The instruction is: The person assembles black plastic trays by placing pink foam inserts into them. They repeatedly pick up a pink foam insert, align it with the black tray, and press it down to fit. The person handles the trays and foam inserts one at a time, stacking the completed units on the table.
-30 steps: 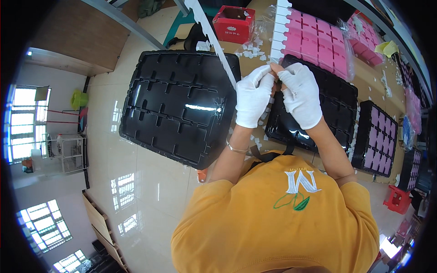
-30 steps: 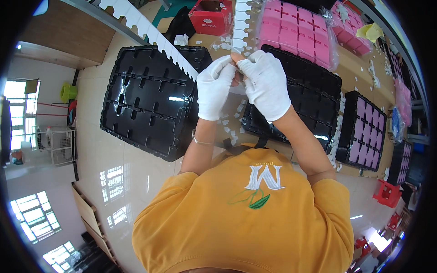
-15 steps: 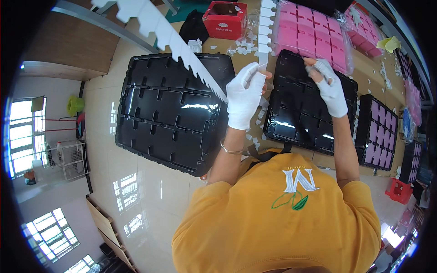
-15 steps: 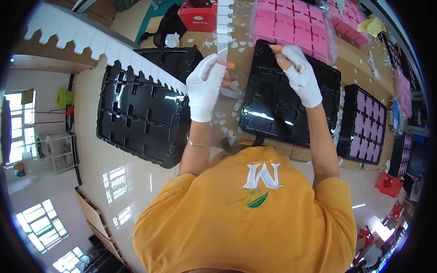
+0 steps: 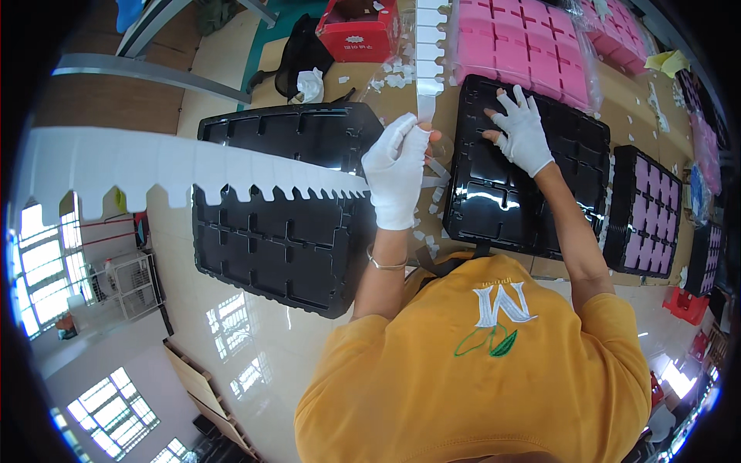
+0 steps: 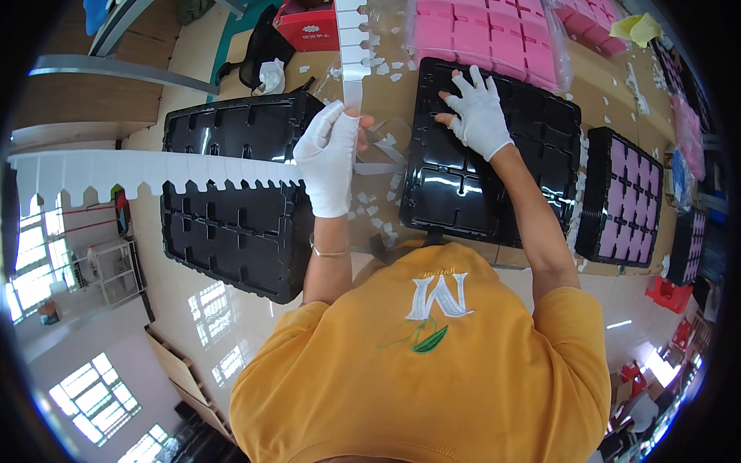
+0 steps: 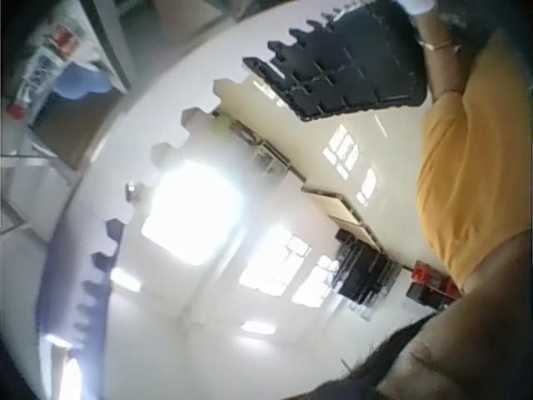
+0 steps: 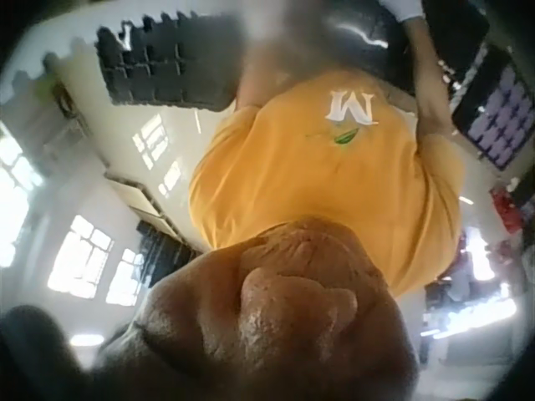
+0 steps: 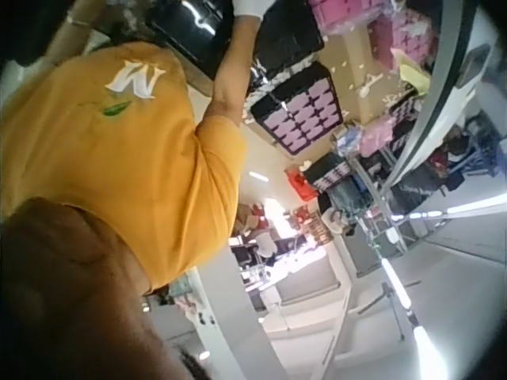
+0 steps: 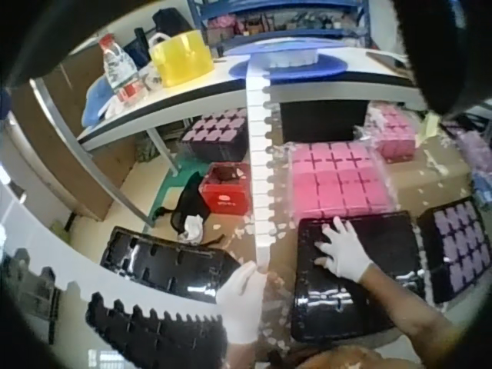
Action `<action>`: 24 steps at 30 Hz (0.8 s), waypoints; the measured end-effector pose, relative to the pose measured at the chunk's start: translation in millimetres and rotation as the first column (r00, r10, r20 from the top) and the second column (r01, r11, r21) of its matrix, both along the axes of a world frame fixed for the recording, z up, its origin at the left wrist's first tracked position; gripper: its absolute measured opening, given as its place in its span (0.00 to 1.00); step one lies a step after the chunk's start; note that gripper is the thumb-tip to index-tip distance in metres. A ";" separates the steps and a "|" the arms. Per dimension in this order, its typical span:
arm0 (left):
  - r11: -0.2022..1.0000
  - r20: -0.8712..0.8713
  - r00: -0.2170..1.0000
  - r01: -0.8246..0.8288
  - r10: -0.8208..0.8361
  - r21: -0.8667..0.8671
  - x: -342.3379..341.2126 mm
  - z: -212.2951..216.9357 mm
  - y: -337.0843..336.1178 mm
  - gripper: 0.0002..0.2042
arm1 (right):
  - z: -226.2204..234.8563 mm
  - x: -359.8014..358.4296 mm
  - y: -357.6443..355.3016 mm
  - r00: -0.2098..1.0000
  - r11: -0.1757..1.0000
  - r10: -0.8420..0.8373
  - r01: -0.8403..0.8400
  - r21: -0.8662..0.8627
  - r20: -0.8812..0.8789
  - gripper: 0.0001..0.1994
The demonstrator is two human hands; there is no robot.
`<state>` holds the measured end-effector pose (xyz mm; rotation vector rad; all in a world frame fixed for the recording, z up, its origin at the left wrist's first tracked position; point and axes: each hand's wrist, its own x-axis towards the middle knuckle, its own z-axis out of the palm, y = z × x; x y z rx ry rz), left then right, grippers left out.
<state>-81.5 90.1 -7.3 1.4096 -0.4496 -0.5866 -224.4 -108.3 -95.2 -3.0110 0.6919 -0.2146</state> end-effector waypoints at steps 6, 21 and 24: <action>1.000 -0.001 1.000 -0.007 0.007 0.015 -3.5 1.6 -1.7 0.12 | -2.6 2.8 8.9 0.994 0.996 -0.038 0.029 -0.084 -0.107 0.23; 0.999 0.077 0.996 0.048 -0.046 -0.019 -7.3 -26.0 -5.9 0.12 | 108.4 54.2 67.1 0.710 0.448 -0.451 -0.343 0.826 0.540 0.13; 0.991 0.183 0.983 0.015 0.010 -0.134 -12.5 -10.4 -12.4 0.11 | 114.6 54.7 69.4 0.722 0.467 -0.469 -0.287 0.836 0.509 0.13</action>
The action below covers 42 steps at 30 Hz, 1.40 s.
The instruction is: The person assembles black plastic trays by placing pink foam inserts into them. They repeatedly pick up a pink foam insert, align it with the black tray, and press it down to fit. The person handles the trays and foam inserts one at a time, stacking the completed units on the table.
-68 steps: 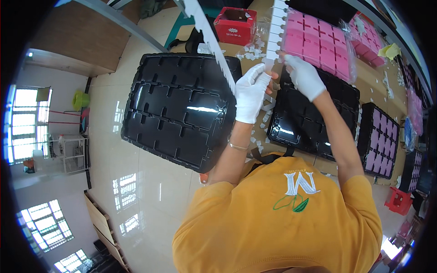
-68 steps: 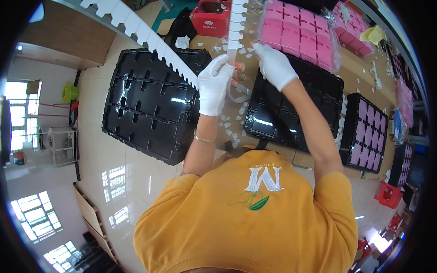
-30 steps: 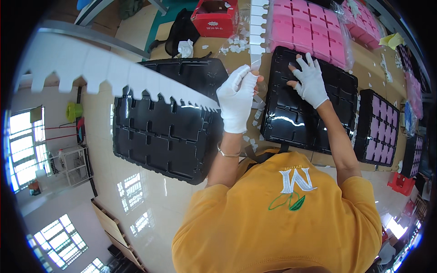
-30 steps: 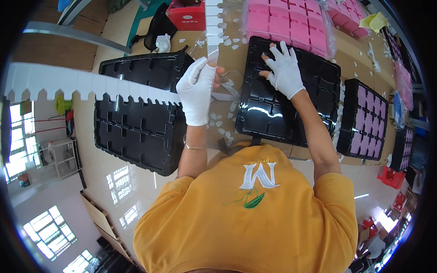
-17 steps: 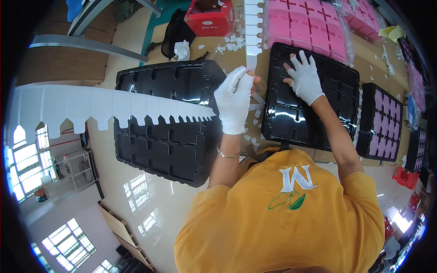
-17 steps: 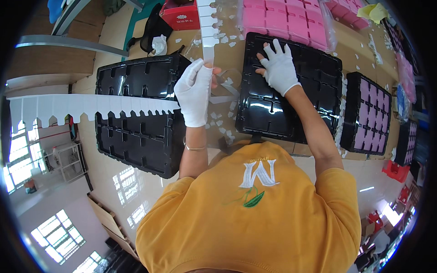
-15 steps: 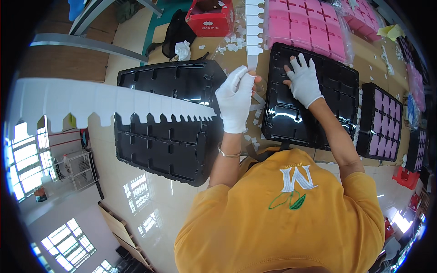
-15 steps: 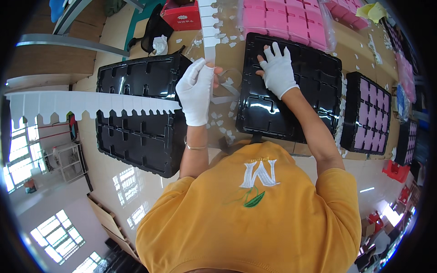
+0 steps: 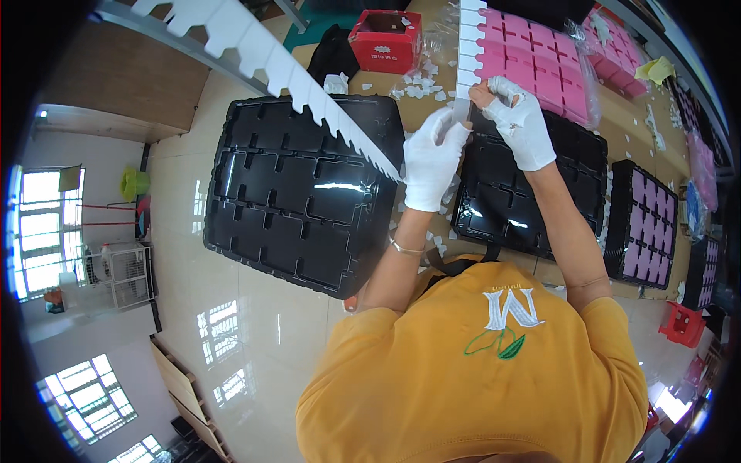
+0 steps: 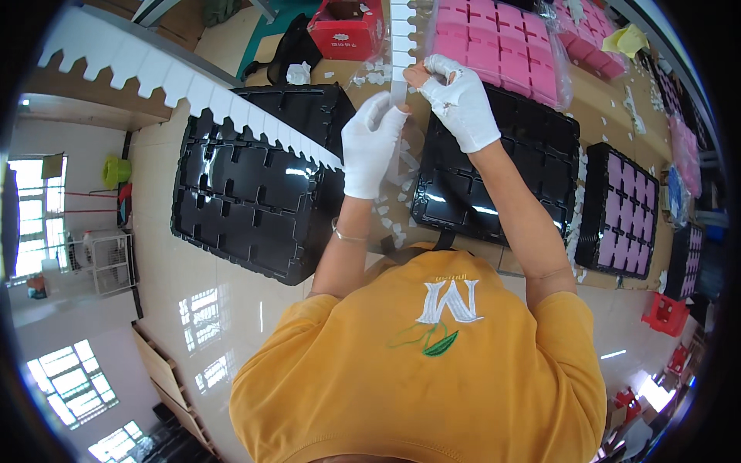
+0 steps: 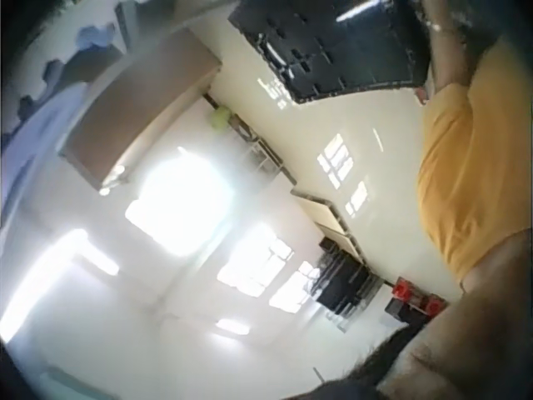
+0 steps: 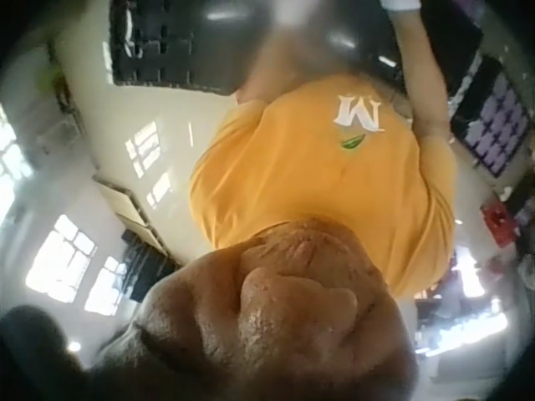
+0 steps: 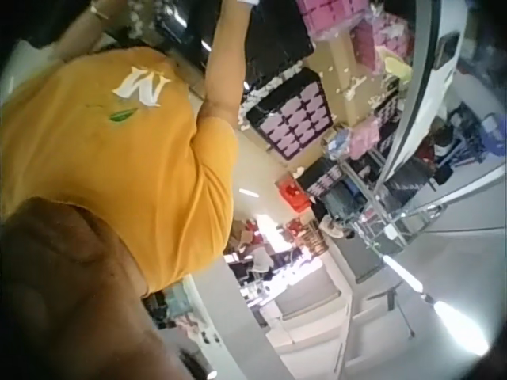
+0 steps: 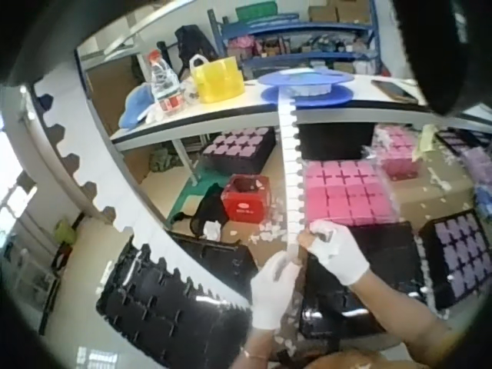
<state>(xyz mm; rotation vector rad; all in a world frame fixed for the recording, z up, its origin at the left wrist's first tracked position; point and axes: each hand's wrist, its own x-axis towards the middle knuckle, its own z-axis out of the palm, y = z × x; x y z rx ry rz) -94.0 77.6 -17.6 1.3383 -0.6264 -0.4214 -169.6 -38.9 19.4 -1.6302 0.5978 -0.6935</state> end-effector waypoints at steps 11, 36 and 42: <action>0.909 0.685 0.656 -0.416 0.315 -0.020 27.9 -4.2 -9.8 0.06 | 22.6 -19.2 12.6 0.970 0.967 0.234 -0.240 0.086 0.068 0.08; 0.998 -0.199 0.980 -0.033 0.022 -0.053 21.8 7.3 -11.6 0.09 | -68.7 -35.7 -5.5 0.921 0.724 -0.021 -0.254 -0.642 -0.388 0.11; 1.000 -0.194 0.981 -0.001 0.004 0.016 18.0 13.0 -7.8 0.08 | -11.1 22.3 -26.5 0.999 0.945 0.037 -0.036 -0.325 -0.003 0.15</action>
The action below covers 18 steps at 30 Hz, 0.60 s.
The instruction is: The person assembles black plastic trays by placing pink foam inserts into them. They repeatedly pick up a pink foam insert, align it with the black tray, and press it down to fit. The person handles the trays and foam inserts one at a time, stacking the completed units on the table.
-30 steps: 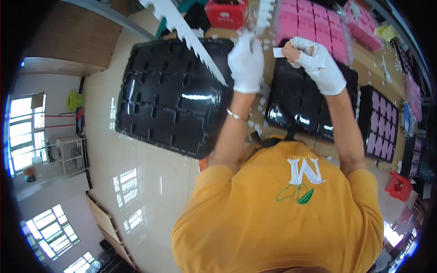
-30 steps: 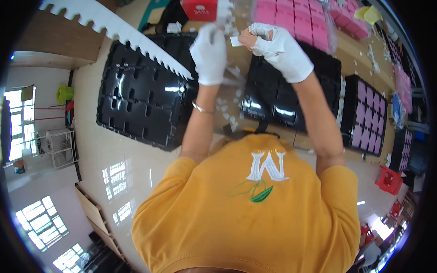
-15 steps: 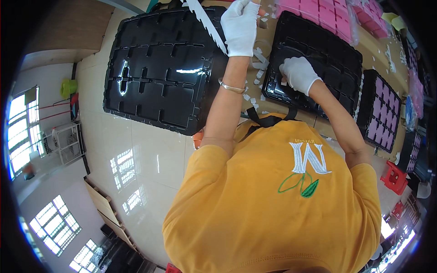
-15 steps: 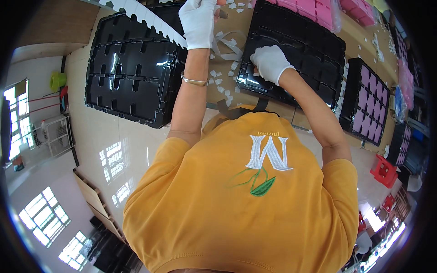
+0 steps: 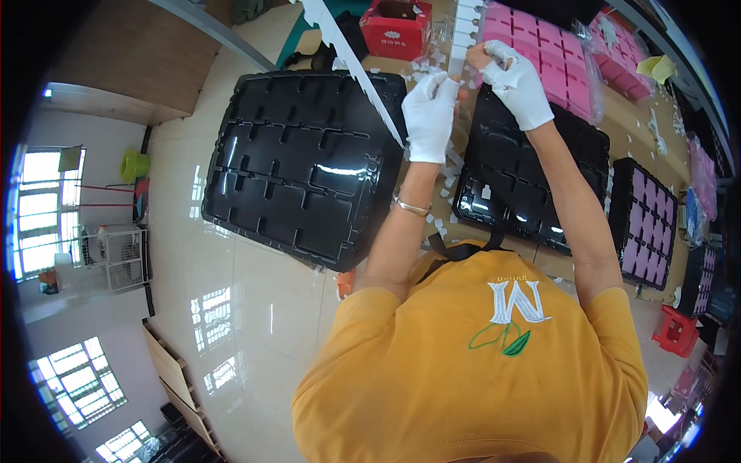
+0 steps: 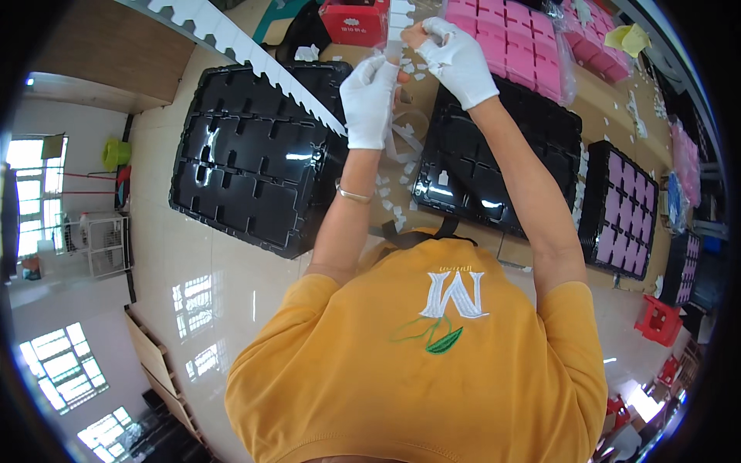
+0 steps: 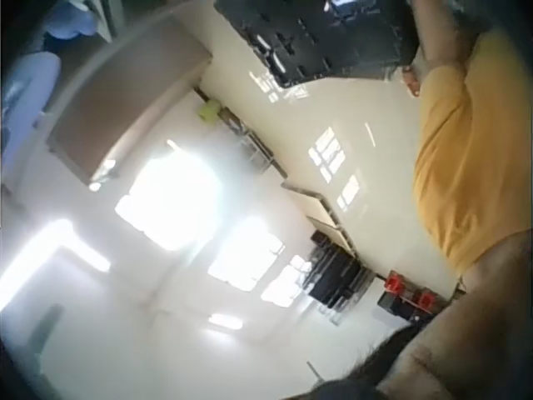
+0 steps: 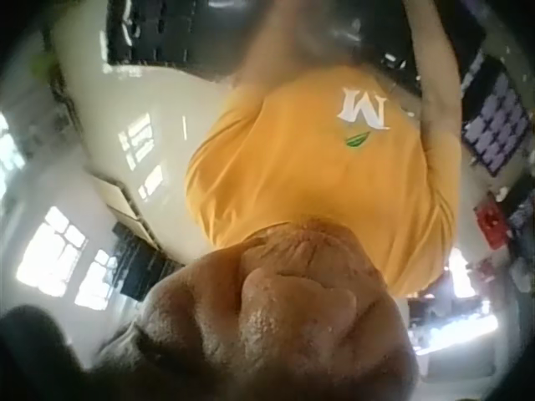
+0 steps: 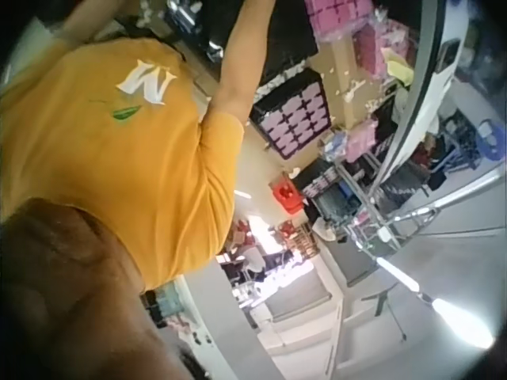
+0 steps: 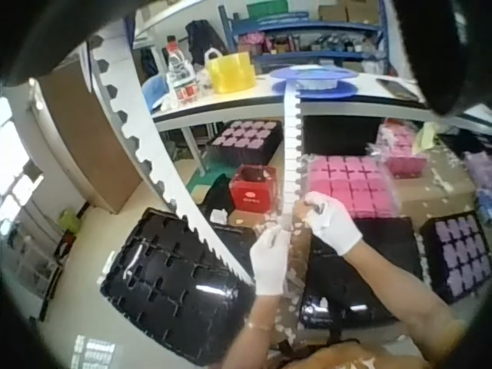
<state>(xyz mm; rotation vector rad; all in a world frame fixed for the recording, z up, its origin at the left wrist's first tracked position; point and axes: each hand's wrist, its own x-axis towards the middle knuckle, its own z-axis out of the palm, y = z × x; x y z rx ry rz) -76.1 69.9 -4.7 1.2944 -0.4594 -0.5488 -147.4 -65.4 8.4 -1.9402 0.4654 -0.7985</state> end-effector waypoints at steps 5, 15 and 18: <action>0.957 0.535 0.795 -0.263 0.285 -0.118 8.8 -28.7 -11.3 0.07 | 8.9 7.9 12.3 1.000 0.992 -0.010 0.012 0.125 -0.018 0.17; 0.972 0.388 0.893 -0.229 0.229 -0.047 28.2 -23.7 -8.8 0.07 | 42.5 -109.7 -15.5 0.952 0.975 0.187 -0.149 0.166 -0.242 0.13; 0.994 0.237 0.969 -0.087 0.068 0.072 32.4 -11.5 -5.5 0.09 | 26.2 -185.7 -88.7 0.827 0.982 0.122 -0.179 -0.052 -0.548 0.10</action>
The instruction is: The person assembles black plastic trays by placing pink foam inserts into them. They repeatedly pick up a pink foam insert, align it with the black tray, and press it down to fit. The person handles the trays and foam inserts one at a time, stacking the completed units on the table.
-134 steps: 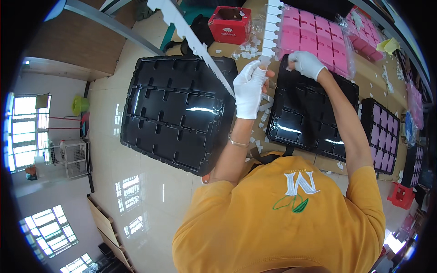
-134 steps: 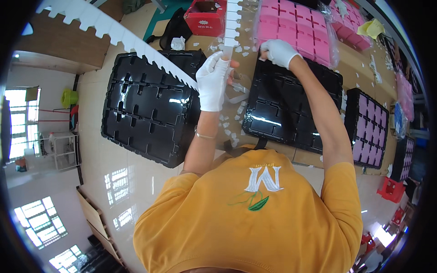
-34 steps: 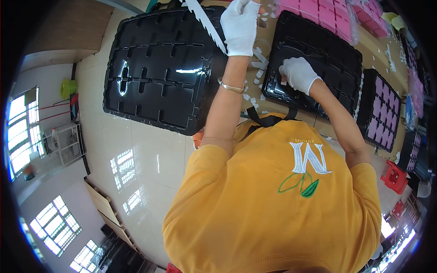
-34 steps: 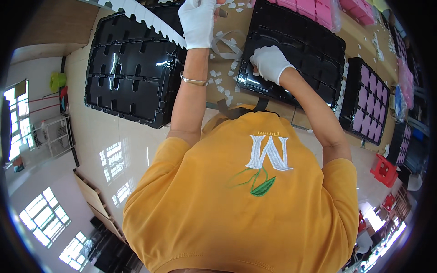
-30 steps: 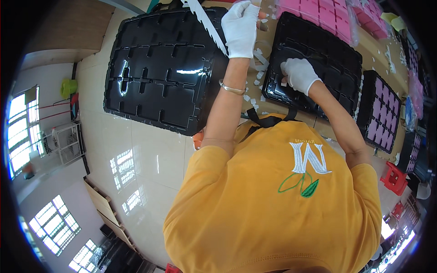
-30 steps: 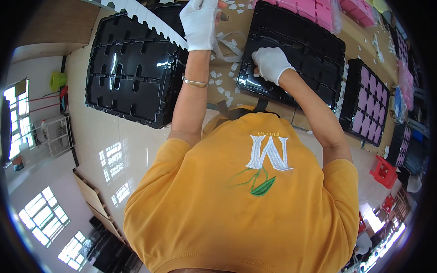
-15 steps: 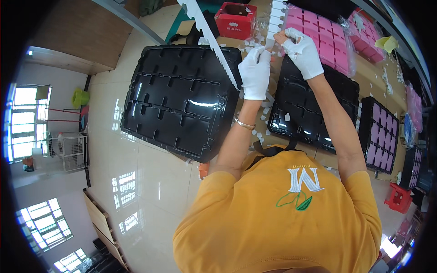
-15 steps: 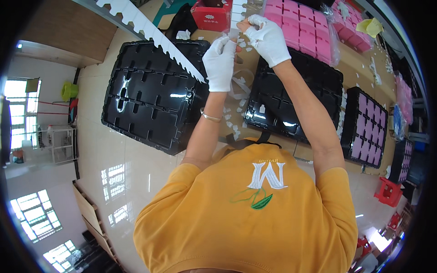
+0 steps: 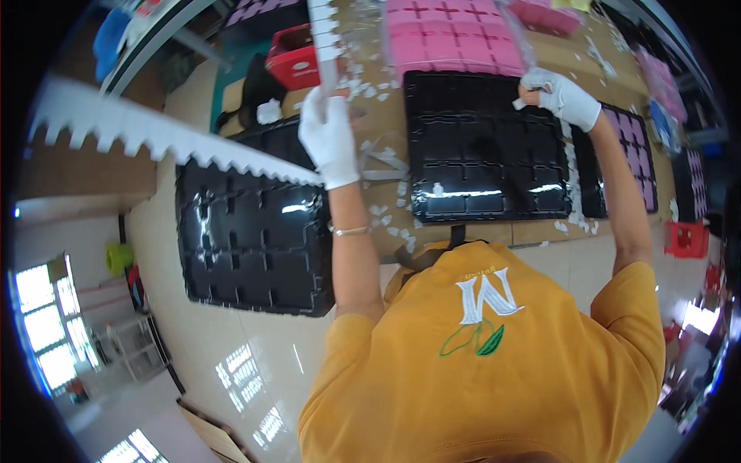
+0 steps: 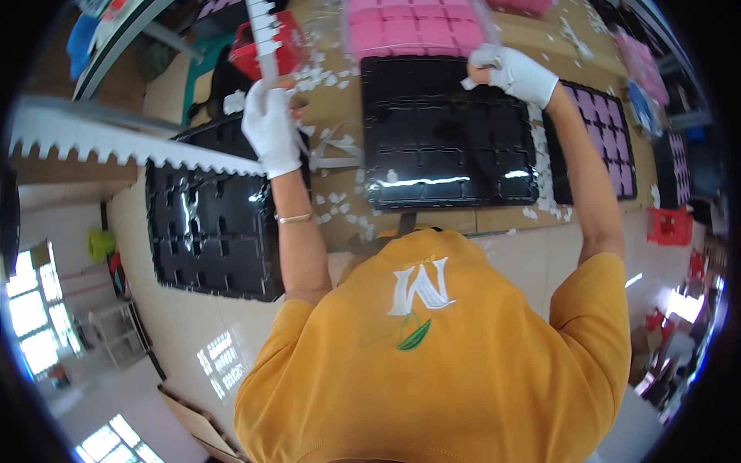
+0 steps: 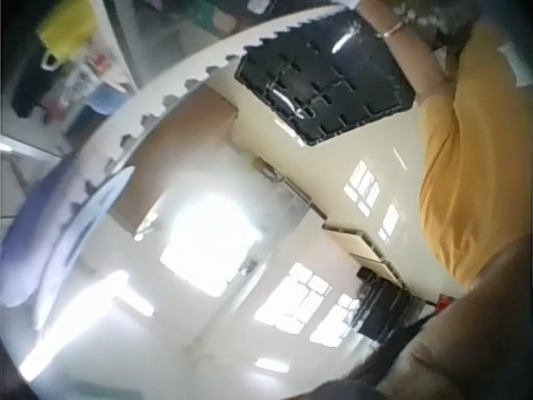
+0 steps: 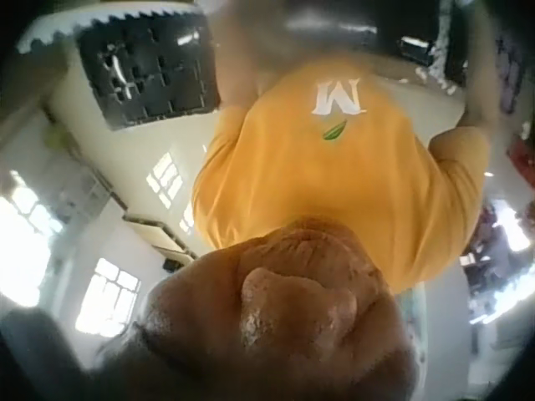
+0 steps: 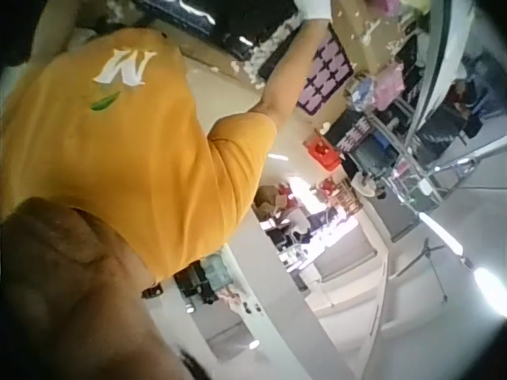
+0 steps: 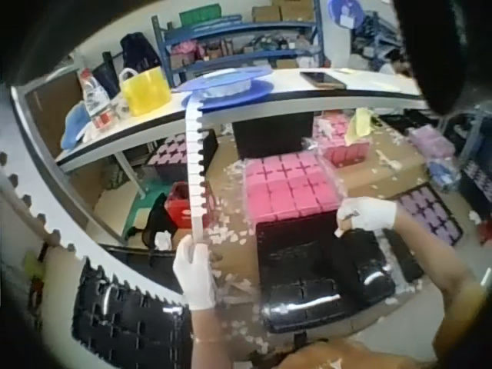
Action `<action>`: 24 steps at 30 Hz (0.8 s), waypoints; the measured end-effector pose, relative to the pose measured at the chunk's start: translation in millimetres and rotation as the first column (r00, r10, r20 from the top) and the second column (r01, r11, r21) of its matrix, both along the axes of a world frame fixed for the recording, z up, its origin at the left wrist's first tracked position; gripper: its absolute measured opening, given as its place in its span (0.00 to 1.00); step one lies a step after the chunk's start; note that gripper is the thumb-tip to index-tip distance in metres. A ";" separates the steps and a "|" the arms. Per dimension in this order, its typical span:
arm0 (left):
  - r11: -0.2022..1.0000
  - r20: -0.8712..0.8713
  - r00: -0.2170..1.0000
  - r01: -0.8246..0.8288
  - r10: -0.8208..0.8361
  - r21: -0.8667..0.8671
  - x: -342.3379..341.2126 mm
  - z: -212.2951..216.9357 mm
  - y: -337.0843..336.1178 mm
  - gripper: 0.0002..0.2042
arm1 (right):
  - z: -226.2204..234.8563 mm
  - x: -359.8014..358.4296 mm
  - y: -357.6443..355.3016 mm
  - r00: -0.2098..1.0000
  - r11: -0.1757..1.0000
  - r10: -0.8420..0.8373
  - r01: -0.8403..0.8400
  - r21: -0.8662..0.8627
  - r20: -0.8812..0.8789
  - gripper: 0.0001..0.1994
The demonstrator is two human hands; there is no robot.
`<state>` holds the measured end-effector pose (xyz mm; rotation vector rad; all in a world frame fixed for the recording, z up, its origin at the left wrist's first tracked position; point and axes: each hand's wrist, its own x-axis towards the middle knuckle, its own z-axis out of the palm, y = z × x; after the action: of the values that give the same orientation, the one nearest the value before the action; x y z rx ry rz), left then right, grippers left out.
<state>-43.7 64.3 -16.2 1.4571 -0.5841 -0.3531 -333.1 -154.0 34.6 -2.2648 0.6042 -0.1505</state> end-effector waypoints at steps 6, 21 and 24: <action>0.995 -0.043 0.995 -0.094 0.092 -0.024 -5.5 1.4 -13.5 0.13 | -58.0 -79.8 -75.6 0.927 0.782 -0.053 -0.192 -0.593 -0.370 0.04; 0.991 -0.069 0.989 -0.125 0.128 0.048 -15.9 -2.4 -16.5 0.10 | -107.5 -46.3 -115.8 0.816 0.809 -0.178 -0.197 -0.554 -0.550 0.06; 0.992 -0.136 0.985 -0.097 0.107 0.076 -20.4 -1.9 -16.5 0.10 | -115.5 -32.0 -107.8 0.843 0.701 -0.301 -0.121 -0.702 -0.446 0.09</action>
<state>-64.1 47.8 -18.1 1.5090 -0.3859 -0.3942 -365.1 -261.8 -81.0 -3.0741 1.1113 0.2708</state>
